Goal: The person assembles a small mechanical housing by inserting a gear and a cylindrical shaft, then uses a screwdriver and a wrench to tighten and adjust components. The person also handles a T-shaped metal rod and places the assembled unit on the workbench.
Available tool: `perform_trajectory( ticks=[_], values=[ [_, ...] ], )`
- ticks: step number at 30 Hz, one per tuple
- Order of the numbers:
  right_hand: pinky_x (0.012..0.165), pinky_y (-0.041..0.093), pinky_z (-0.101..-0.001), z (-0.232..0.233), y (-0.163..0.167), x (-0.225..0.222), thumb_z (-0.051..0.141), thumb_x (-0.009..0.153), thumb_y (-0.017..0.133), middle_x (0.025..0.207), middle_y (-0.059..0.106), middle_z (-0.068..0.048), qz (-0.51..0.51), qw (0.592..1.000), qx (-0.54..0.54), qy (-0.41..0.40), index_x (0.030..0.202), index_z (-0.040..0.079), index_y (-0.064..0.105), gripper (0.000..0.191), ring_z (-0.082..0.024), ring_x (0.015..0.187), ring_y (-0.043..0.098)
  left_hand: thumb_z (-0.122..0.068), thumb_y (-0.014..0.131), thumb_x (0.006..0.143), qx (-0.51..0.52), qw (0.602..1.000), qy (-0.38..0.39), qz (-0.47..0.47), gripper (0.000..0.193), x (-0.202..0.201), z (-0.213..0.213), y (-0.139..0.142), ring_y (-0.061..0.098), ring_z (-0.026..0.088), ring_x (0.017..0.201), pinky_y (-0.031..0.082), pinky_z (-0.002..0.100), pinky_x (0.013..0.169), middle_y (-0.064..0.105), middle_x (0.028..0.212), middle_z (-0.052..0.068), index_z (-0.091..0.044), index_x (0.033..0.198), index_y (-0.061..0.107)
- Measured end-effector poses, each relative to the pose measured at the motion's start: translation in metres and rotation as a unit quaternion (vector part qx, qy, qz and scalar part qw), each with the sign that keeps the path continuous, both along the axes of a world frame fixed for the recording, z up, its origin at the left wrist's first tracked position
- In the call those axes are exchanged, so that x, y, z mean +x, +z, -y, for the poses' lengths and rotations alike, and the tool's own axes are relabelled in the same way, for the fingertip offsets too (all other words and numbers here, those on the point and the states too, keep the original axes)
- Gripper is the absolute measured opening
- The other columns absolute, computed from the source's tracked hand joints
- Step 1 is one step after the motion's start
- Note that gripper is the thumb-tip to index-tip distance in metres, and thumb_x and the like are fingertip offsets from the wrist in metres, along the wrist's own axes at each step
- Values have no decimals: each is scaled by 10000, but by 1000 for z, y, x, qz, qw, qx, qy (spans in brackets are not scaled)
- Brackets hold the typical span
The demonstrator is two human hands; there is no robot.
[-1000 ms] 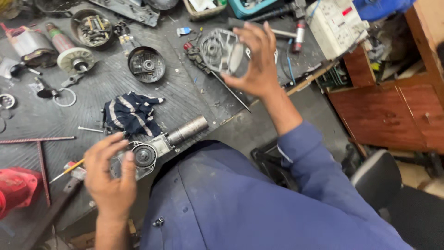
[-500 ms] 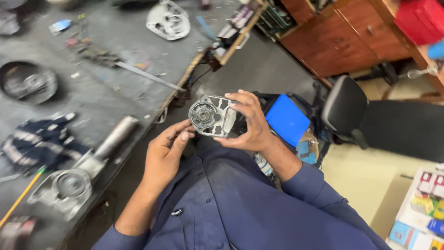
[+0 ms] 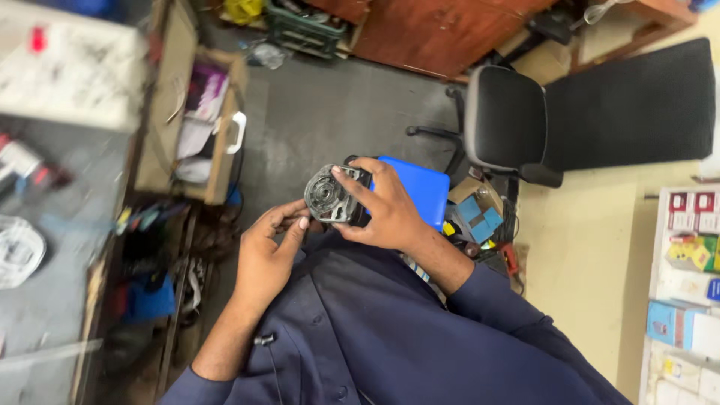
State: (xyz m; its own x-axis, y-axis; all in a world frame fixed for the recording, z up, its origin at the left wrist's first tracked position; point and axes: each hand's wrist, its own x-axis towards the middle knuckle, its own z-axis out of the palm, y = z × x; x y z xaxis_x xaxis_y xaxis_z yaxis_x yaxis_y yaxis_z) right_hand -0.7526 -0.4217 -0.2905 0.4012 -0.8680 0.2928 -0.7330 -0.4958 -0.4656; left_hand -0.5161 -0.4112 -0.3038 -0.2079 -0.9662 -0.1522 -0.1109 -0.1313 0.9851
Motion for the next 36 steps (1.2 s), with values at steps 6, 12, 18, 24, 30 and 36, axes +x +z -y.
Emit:
perform_trajectory(
  ticks=[6, 12, 18, 24, 30, 36],
  values=[
    [1077, 454, -476, 47, 2, -87, 313, 697, 911, 1396, 500, -193, 21, 997, 24, -68, 1495, 174, 523, 898, -389, 1260, 527, -70, 675, 955, -6, 995, -89, 47, 287, -83, 87, 2, 731, 132, 990, 558, 277, 879, 781, 1087, 80, -11, 1235, 695],
    [1073, 457, -472, 94, 0, -137, 314, 710, 906, 1393, 500, -188, 20, 986, 36, -163, 1486, 189, 536, 869, -387, 1244, 530, -64, 670, 949, 35, 984, -171, 28, 278, -146, 171, -8, 687, 109, 922, 547, 267, 853, 785, 1054, 55, -13, 1220, 705],
    [1061, 464, -470, 178, -4, -189, 302, 697, 917, 1394, 500, -195, 16, 966, 27, -258, 1497, 160, 510, 908, -399, 1246, 533, -56, 677, 940, 40, 964, -259, -41, 235, -217, 297, -30, 687, 91, 936, 545, 257, 860, 777, 1040, 44, 1, 1166, 699],
    [1050, 484, -465, 303, 7, -216, 285, 683, 933, 1398, 492, -212, 52, 940, 12, -337, 1536, 70, 391, 1034, -400, 1266, 542, -73, 716, 932, 43, 937, -341, -55, 226, -273, 456, -37, 682, 102, 901, 550, 265, 835, 776, 997, 59, 13, 1142, 711],
    [1053, 467, -464, 420, 17, -237, 275, 658, 925, 1369, 510, -219, 31, 927, 38, -371, 1550, 47, 345, 1088, -404, 1255, 540, -30, 637, 948, 150, 887, -413, -140, 313, -300, 588, -50, 720, 133, 935, 579, 282, 858, 759, 1025, 82, -1, 1260, 626],
    [1059, 451, -468, 492, 3, -250, 305, 664, 935, 1389, 485, -244, 37, 921, 73, -381, 1570, 10, 257, 1169, -407, 1265, 531, -15, 610, 959, 276, 849, -414, -176, 361, -318, 663, -75, 730, 199, 966, 597, 328, 866, 704, 1059, 127, 24, 1315, 559]
  ],
)
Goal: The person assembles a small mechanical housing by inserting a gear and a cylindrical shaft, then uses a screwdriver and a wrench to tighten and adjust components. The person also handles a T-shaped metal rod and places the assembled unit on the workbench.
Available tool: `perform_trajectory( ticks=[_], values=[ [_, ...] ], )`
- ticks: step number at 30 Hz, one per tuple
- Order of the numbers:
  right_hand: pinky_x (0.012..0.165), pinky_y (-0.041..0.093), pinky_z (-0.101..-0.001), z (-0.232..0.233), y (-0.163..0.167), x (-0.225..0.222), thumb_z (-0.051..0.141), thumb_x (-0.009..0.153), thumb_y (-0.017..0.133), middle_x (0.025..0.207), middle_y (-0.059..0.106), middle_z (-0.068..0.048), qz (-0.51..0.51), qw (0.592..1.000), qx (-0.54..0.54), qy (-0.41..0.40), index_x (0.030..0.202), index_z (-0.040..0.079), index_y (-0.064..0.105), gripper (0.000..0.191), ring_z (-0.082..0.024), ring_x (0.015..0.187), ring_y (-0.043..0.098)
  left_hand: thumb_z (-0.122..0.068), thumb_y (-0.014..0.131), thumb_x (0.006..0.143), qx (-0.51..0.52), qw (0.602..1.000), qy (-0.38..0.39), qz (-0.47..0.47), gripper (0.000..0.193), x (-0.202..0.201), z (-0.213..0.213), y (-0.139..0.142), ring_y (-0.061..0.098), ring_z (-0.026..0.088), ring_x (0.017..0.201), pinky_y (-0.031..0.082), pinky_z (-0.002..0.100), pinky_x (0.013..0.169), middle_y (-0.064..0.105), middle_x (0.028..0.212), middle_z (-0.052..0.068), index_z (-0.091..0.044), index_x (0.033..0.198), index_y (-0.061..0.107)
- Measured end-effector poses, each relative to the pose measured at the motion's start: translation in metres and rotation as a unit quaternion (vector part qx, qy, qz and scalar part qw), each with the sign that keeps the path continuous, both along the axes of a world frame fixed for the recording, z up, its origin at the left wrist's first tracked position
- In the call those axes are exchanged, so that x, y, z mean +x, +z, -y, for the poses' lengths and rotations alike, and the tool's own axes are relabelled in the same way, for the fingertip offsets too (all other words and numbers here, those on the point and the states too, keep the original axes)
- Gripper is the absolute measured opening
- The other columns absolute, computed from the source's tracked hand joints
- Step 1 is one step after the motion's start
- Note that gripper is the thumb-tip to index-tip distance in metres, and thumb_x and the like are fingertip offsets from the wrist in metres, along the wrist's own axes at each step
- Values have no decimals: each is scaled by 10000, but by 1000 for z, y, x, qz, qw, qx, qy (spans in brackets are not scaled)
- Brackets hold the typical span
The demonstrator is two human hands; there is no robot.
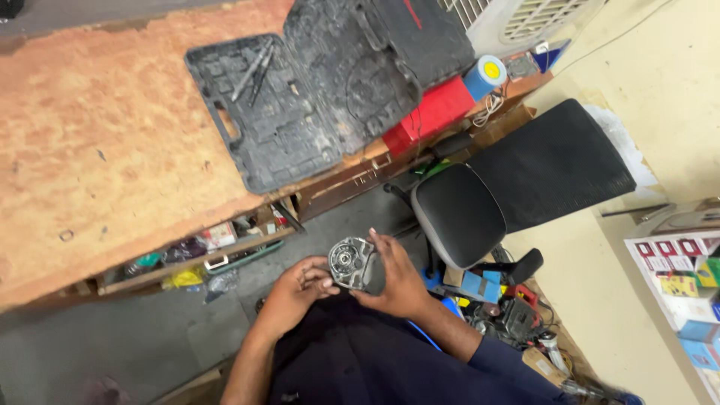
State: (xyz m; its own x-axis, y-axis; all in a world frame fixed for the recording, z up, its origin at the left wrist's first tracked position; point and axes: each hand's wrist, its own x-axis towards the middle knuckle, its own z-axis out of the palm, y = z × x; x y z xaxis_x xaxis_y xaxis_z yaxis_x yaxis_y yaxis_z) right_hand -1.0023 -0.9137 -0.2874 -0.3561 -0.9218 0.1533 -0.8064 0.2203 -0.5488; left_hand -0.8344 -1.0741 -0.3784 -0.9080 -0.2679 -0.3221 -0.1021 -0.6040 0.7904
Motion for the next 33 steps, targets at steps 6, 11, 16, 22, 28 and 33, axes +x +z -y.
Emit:
perform_trajectory(
  ticks=[6, 11, 16, 22, 28, 33],
  values=[
    [1070, 457, -451, 76, -13, -26, 313, 703, 935, 1402, 492, -219, 62, 997, -19, -39, 1610, -12, 128, 1257, -376, 1287, 542, -1, 639, 941, -44, 997, 55, -36, 588, -28, 48, -6, 699, 211, 1064, 581, 346, 908, 697, 1143, 124, -22, 1481, 409],
    [1104, 443, -446, 138, -18, -61, 321, 747, 927, 1435, 458, -244, 97, 994, -46, -21, 1634, -22, 65, 1284, -390, 1331, 506, -93, 556, 970, 5, 994, 113, 9, 661, -75, 93, -5, 712, 213, 1019, 623, 381, 852, 715, 1156, 122, -69, 1571, 281],
    [1160, 424, -445, 170, -19, -110, 352, 772, 901, 1515, 406, -266, 158, 986, -43, 29, 1637, -4, 101, 1231, -390, 1415, 475, -147, 518, 1008, -33, 993, 109, 17, 545, -111, 154, -5, 718, 230, 917, 625, 399, 769, 725, 1123, 147, -38, 1523, 379],
    [1171, 398, -477, 194, -15, -145, 382, 752, 905, 1549, 412, -246, 59, 993, -60, 83, 1602, 4, 305, 1107, -413, 1432, 434, -191, 488, 1014, 73, 991, 104, -37, 485, -131, 198, -7, 717, 214, 906, 645, 416, 770, 694, 1069, 115, -55, 1475, 421],
    [1150, 414, -530, 212, 2, -149, 389, 765, 890, 1447, 512, -168, -19, 992, -80, 95, 1540, 24, 445, 966, -363, 1338, 530, -216, 522, 1016, 99, 994, -5, -37, 498, -138, 252, -1, 724, 214, 905, 639, 419, 756, 706, 1064, 130, -4, 1459, 434],
    [1112, 422, -526, 226, 16, -129, 374, 786, 871, 1444, 520, -167, -33, 995, -59, 73, 1480, 87, 523, 827, -377, 1328, 531, -239, 544, 1012, 133, 986, -100, 2, 532, -135, 297, 9, 711, 193, 897, 635, 412, 749, 691, 1058, 121, -2, 1477, 438]
  ],
)
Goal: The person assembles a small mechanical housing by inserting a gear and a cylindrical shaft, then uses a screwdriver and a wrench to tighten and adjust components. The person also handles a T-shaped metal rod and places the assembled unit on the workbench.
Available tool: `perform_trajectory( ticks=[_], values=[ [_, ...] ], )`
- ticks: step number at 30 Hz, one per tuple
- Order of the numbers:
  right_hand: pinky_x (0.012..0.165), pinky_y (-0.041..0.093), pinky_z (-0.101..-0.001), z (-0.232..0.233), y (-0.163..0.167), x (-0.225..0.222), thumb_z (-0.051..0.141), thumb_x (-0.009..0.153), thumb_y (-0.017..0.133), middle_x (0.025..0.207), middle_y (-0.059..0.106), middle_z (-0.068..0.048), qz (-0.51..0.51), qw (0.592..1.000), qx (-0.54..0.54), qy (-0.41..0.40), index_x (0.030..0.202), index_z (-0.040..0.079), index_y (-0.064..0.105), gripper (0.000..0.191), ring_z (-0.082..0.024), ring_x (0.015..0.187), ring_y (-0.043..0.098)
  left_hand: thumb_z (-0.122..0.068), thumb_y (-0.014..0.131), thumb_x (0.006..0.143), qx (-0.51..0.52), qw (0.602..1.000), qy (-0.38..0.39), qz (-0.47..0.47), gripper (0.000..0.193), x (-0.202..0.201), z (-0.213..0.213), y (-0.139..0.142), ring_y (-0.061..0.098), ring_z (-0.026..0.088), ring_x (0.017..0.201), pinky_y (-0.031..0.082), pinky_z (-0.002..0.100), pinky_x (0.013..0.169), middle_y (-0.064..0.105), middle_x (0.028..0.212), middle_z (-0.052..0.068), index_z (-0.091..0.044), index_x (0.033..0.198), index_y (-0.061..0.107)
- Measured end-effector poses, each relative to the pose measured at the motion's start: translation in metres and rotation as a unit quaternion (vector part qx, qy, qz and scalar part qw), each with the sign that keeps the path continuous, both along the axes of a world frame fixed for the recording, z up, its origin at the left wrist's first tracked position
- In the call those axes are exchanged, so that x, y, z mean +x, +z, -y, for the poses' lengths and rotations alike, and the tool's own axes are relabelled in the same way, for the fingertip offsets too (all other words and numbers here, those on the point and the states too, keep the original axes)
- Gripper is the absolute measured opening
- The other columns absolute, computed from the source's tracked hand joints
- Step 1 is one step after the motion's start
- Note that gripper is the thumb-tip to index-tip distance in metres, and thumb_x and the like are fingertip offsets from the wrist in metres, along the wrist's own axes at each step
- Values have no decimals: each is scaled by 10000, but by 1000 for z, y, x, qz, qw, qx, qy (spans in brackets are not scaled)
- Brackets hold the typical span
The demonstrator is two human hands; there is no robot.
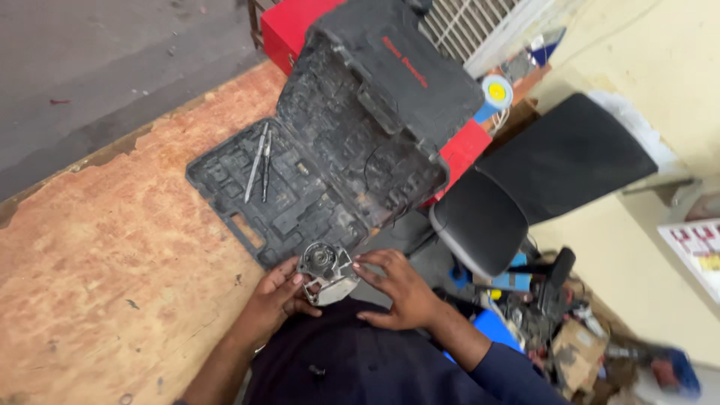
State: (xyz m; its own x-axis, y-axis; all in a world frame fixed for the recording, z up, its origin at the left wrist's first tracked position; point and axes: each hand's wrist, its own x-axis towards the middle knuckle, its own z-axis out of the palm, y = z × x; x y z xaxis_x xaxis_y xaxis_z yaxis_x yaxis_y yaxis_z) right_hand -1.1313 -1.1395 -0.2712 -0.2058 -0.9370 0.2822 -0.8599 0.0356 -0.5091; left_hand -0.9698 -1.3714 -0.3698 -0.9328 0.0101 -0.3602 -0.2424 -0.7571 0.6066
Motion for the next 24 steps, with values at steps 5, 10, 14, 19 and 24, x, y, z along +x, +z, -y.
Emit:
perform_trajectory(
  ticks=[5, 10, 14, 19, 24],
  values=[
    [1075, 411, -545, 17, 4, 23, 349, 778, 844, 1417, 508, -165, -61, 992, 88, -69, 1390, 196, 603, 676, -390, 1305, 511, -252, 512, 995, -48, 995, -89, 19, 522, -1, 61, 10, 726, 226, 845, 646, 422, 728, 704, 1056, 120, -64, 1476, 434],
    [1039, 439, -482, 13, -2, 43, 286, 803, 803, 1421, 502, -177, 0, 960, 191, -206, 1416, 139, 587, 667, -374, 1278, 515, -130, 469, 988, -141, 989, 24, 40, 547, -14, 139, 27, 718, 235, 865, 623, 418, 766, 702, 1126, 108, -203, 1526, 402],
    [998, 472, -437, -9, -4, 61, 264, 796, 812, 1392, 519, -153, 15, 935, 199, -292, 1357, 125, 616, 611, -338, 1219, 567, -93, 446, 1098, -248, 954, 166, 32, 318, -35, 168, 38, 682, 241, 959, 622, 437, 856, 644, 1154, 133, -57, 1412, 484],
    [951, 516, -398, -42, -9, 86, 240, 817, 811, 1369, 555, -131, 76, 907, 195, -366, 1303, 125, 656, 524, -295, 1153, 645, -48, 455, 1031, -198, 964, 178, 10, 381, -63, 128, 31, 706, 244, 999, 619, 441, 855, 621, 1179, 100, -86, 1407, 408],
    [918, 574, -370, -63, -38, 102, 210, 912, 747, 1269, 654, -128, 262, 864, 65, -424, 1278, 55, 673, 404, -247, 1083, 699, -176, 507, 1068, -145, 988, -60, -15, 395, -78, 33, 9, 695, 230, 905, 660, 434, 807, 646, 1110, 142, -34, 1432, 448]
  ],
)
